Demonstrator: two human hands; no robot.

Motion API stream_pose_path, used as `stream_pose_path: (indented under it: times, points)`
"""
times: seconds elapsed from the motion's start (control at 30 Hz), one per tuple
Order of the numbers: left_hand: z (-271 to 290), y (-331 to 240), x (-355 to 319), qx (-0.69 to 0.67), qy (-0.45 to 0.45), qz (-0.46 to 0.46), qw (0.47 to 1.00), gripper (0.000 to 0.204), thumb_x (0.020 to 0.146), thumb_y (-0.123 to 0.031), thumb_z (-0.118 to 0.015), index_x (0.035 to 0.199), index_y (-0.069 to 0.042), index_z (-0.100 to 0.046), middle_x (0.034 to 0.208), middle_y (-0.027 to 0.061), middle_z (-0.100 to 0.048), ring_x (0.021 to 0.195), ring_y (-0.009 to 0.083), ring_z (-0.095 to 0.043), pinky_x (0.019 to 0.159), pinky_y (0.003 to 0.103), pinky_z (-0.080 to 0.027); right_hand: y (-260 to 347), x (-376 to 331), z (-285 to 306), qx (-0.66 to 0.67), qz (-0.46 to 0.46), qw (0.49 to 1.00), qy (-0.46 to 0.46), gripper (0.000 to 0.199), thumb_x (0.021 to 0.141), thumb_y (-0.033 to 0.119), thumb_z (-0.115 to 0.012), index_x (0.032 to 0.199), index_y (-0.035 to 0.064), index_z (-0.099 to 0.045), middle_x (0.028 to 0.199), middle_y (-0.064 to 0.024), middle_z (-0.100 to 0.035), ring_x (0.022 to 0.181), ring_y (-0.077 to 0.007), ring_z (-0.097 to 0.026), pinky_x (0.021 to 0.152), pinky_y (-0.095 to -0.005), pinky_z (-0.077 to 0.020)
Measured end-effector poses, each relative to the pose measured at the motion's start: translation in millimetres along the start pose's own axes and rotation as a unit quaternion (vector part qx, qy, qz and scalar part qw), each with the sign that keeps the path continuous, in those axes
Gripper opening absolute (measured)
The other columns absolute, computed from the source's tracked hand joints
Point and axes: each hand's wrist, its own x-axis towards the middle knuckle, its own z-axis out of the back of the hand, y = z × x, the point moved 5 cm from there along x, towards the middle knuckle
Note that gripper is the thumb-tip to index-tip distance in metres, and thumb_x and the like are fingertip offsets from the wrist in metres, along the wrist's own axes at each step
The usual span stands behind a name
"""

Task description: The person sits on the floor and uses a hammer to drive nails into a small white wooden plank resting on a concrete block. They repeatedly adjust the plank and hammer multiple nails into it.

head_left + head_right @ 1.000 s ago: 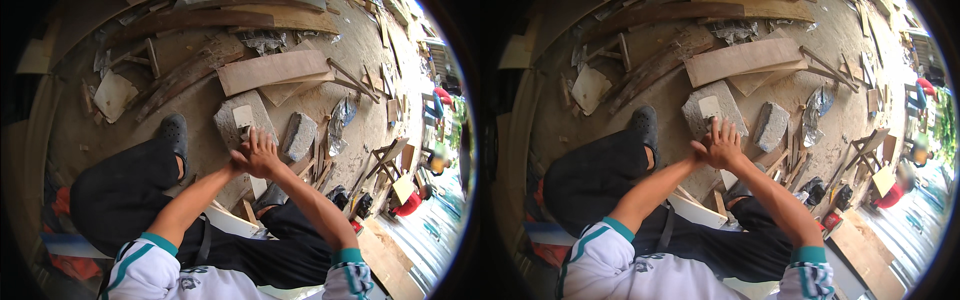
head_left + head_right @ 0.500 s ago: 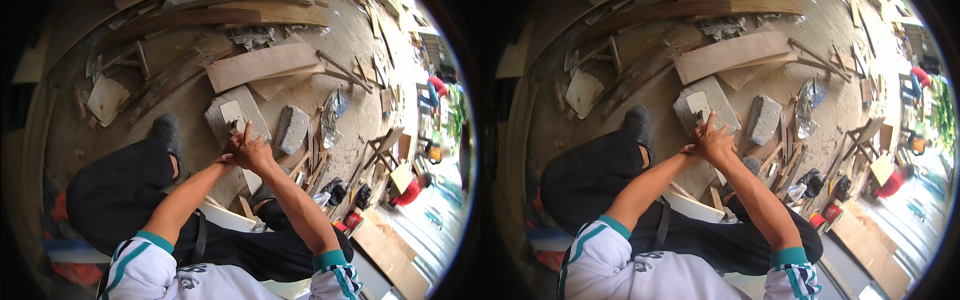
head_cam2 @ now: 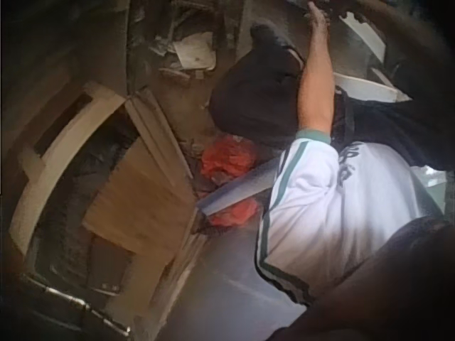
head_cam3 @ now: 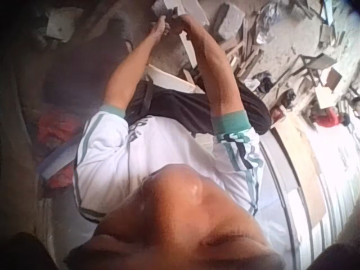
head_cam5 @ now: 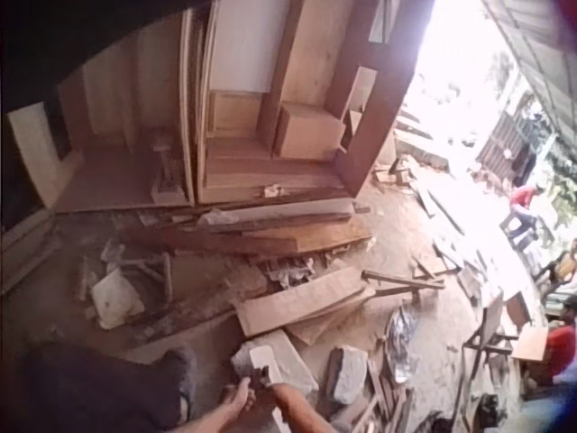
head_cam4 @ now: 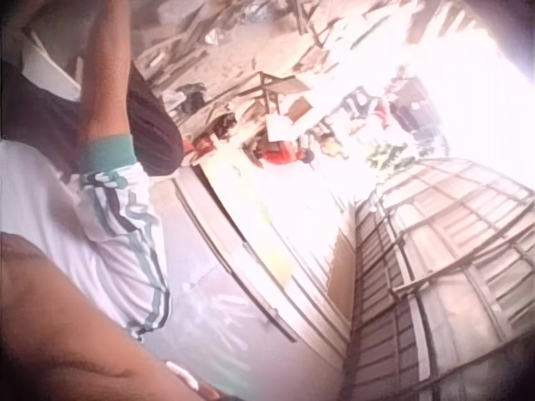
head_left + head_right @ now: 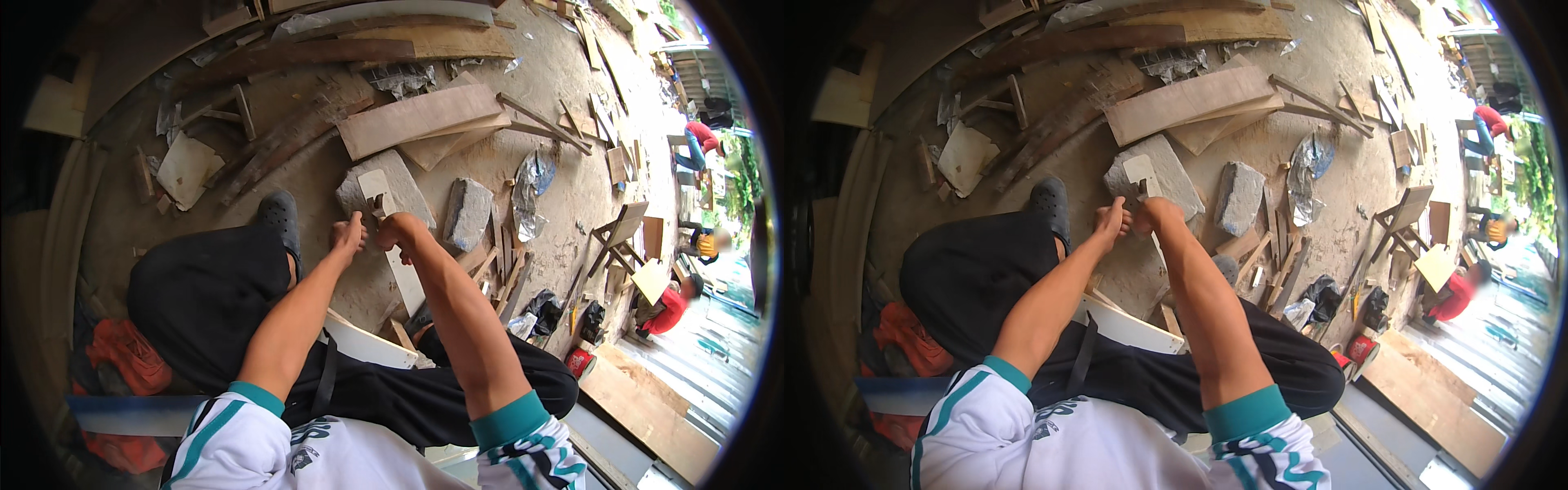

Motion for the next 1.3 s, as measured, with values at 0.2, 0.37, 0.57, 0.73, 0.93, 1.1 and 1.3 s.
stream_pose_path:
  times: [0.2,0.37,0.57,0.73,0.93,1.1,1.3]
  points:
    - [-85.3,-53.3,-57.4,-0.215,0.297,0.198,0.909,0.054,0.088,-0.049,-0.045,0.097,0.002,-0.060,0.077,0.0143,-0.063,0.057,0.0264,-0.057,0.050,0.038,-0.049,-18.9,34.8,-11.3,0.045,-0.045,0.996,-0.061,0.018,0.068,0.022,-0.069,0.084,0.0157,-0.074,0.095,-0.0044,-0.073,0.092,-0.0142,-0.069,0.079,-0.0332,-0.0520]
    - [-88.4,-22.7,-23.4,-0.259,0.317,0.167,0.897,0.051,0.088,-0.048,-0.044,0.093,0.001,-0.059,0.074,0.0138,-0.061,0.056,0.0263,-0.055,0.049,0.038,-0.047,-14.2,21.2,-9.2,0.015,-0.036,0.994,-0.105,0.008,0.070,0.011,-0.063,0.072,0.0039,-0.067,0.072,-0.0062,-0.066,0.060,-0.0150,-0.062,0.055,-0.0313,-0.0492]
    - [-104.3,9.8,-15.5,-0.297,0.318,0.115,0.893,0.047,0.088,-0.046,-0.042,0.089,-0.002,-0.057,0.072,0.0131,-0.059,0.054,0.0263,-0.054,0.048,0.038,-0.045,-32.6,28.3,-23.5,0.089,0.017,0.987,-0.136,0.009,0.072,0.012,-0.064,0.072,0.0055,-0.069,0.073,-0.0065,-0.068,0.066,-0.0173,-0.066,0.058,-0.0324,-0.0505]
    - [-124.0,10.9,-4.7,-0.313,0.317,0.083,0.891,0.044,0.089,-0.045,-0.041,0.085,-0.003,-0.056,0.069,0.0126,-0.057,0.053,0.0262,-0.052,0.047,0.038,-0.043,-33.5,6.5,-20.2,0.136,-0.071,0.963,-0.220,0.011,0.074,0.013,-0.064,0.075,0.0047,-0.072,0.075,-0.0101,-0.070,0.069,-0.0196,-0.070,0.059,-0.0340,-0.0533]
    - [-108.2,19.4,-6.7,-0.314,0.313,0.067,0.894,0.042,0.089,-0.043,-0.039,0.080,-0.005,-0.055,0.067,0.0120,-0.054,0.052,0.0261,-0.051,0.046,0.038,-0.041,-26.0,-3.9,-25.7,0.174,0.049,0.947,-0.267,0.032,0.085,0.025,-0.050,0.085,0.0051,-0.074,0.093,-0.0160,-0.072,0.089,-0.0328,-0.070,0.074,-0.0445,-0.0544]
    - [-109.0,28.7,-10.4,-0.323,0.337,0.056,0.883,0.040,0.089,-0.042,-0.038,0.077,-0.007,-0.054,0.064,0.0114,-0.053,0.050,0.0260,-0.049,0.045,0.039,-0.039,-24.6,10.8,-45.2,0.132,0.015,0.932,-0.338,0.027,0.081,0.024,-0.052,0.071,0.0080,-0.072,0.080,-0.0129,-0.072,0.079,-0.0299,-0.071,0.066,-0.0440,-0.0531]
    - [-113.4,23.0,5.7,-0.389,0.465,-0.014,0.795,0.037,0.089,-0.041,-0.038,0.078,-0.010,-0.055,0.068,0.0106,-0.054,0.056,0.0252,-0.051,0.051,0.038,-0.041,-10.4,-33.6,-35.3,0.132,0.128,0.916,-0.356,0.023,0.078,0.024,-0.056,0.067,0.0107,-0.071,0.076,-0.0093,-0.072,0.074,-0.0273,-0.071,0.062,-0.0405,-0.0519]
